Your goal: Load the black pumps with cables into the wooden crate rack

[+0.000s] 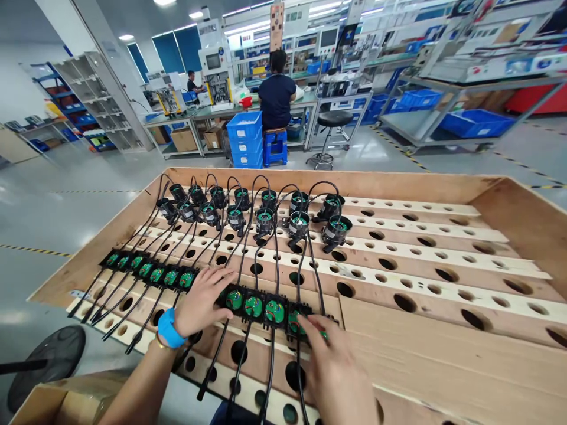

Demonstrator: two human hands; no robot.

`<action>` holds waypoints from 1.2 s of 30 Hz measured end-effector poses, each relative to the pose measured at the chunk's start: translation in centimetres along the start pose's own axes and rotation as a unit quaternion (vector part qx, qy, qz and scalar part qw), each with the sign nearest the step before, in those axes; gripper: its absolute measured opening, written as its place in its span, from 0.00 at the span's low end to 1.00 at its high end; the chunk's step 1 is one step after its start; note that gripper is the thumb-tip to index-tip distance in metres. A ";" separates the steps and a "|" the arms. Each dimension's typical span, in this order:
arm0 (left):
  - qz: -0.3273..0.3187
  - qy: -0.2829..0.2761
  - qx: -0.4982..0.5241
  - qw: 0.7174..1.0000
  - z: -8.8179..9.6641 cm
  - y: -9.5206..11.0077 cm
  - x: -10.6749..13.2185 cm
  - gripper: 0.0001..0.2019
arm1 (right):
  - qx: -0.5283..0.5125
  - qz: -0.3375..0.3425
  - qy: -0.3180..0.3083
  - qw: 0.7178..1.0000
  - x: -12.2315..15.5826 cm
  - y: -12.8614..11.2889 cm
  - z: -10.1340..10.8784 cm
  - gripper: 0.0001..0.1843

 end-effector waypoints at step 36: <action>-0.089 -0.015 0.052 0.995 -3.4 -4.0 -0.4 0.26 | 0.039 0.052 -0.011 0.998 -2.3 -14.6 -8.3 0.42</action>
Point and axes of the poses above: each hand's wrist, its own x-axis away from the middle knuckle, its own z-axis out of the back of the hand, y = z × x, the point moved 1 cm from there along -x, towards the middle knuckle, and after that the axes turned 10 degrees about y, right-handed, at the moved point
